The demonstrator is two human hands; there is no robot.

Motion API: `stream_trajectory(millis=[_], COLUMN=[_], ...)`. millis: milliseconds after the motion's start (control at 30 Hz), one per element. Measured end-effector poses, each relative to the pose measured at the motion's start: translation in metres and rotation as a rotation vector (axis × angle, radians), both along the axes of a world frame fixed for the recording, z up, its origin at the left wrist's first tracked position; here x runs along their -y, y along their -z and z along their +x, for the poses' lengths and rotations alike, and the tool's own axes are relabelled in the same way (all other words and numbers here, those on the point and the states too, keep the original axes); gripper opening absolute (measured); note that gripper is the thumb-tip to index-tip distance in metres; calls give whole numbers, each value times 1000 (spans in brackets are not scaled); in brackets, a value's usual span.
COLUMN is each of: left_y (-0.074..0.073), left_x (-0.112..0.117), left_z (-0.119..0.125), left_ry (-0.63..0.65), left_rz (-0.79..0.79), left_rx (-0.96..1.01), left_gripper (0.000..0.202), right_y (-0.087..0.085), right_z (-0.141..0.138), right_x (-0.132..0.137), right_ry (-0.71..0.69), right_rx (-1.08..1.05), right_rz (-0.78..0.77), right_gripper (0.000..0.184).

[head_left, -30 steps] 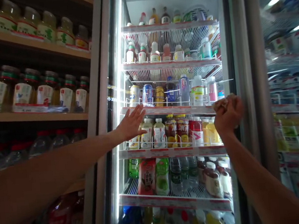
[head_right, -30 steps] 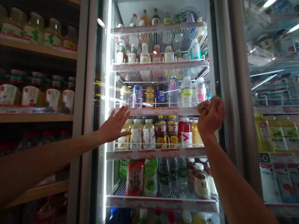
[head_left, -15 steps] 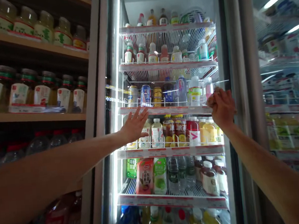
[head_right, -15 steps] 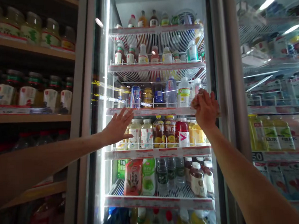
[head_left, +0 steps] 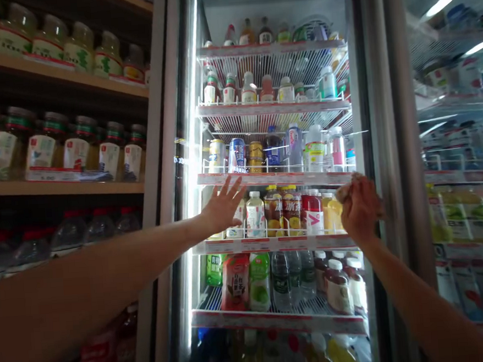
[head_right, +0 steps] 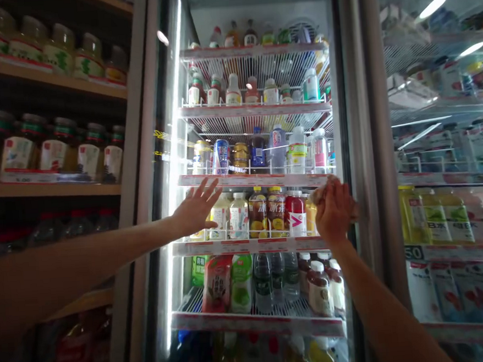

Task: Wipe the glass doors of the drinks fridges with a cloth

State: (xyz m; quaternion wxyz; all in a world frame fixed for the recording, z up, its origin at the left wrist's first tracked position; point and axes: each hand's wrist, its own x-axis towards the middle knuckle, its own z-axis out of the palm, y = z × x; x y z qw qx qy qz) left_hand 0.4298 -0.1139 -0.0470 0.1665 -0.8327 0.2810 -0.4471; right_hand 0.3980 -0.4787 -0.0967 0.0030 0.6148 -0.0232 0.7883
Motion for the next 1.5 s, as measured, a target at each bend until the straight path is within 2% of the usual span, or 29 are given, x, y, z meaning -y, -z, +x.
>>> stream_trajectory(millis=[67,100,133,167,233,367,400,433,467,500,600,667,700,733,867,900,933,1000,1067,1133,1167,1200,1267,1333,1367,1400,1433,1500], left_y=[5,7,9,11,13,13,13,13,13,14,14,16,17,18,22,23,23,23,23,22,23,23,24,26,28,30,32,36], left_x=[-4,-6,-8,-9,-10,-9,-8,-7,-7,-6,-4,-4,-4,-4,-4,-5,-5,-5,-5,-6,-6,-6,-8,-9,-10,-11,-13,-16], left_z=[-1,-1,-1,0,1,3,3,3,2,1,-2,-3,-3,-3,-2,-2,-2,-3,-3,-3,-3,-3,-3,-4,-5,-6,-6,-7], left_ry=[0,-1,-2,0,11,22,17,8,0,-7,-21,-20,-21,-20,-7,-6,-7,-13,-16,-12,-9,-5,-4,-18,-24,-29,-31,-26], left_rz=[42,58,68,74,78,74,71,67,63,60,49,49,48,47,42,44,49,59,65,69,70,71,76,84,93,103,113,132], left_rx=[-16,-20,-20,-17,-2,-2,-7,-14,-20,-25,-29,-26,-28,-30,-21,-20,-20,-25,-27,-25,-23,-19,-15,-23,-29,-34,-38,-36], left_gripper=[97,96,95,95,95,93,93,93,94,94,96,96,96,96,96,96,96,96,96,96,96,95,94,94,94,95,95,96], right_y=[-32,-41,-43,-38,-7,85,99,105,103,93,41,20,19,26,80,84,81,54,16,-8,-9,-1,33,71,84,88,84,55], right_z=[0,0,0,-1,-4,-16,-19,-21,-23,-23,-17,-10,-5,-1,4,3,2,2,7,13,16,18,20,18,17,16,15,16], right_x=[13,17,19,19,15,3,3,5,8,12,15,2,-10,-25,-76,-80,-80,-70,-60,-59,-64,-73,-97,-119,-127,-131,-132,-129], right_ry=[-6,-9,-14,-18,-24,-18,-17,-19,-25,-32,-44,-36,-31,-29,-39,-42,-44,-44,-46,-59,-67,-73,-76,-75,-77,-80,-82,-84], right_rx=[39,46,41,32,9,-53,-63,-70,-74,-71,-13,19,11,-20,-252,-292,-306,-258,-142,-52,-38,-52,-138,-258,-314,-353,-365,-308], right_rz=[111,139,147,139,114,73,66,61,57,57,108,128,112,67,-326,-413,-458,-406,-237,-109,-92,-115,-247,-445,-540,-611,-639,-544], right_gripper=[53,54,55,55,55,55,55,55,55,55,58,58,58,57,56,56,55,52,50,50,51,52,55,56,56,55,54,52])
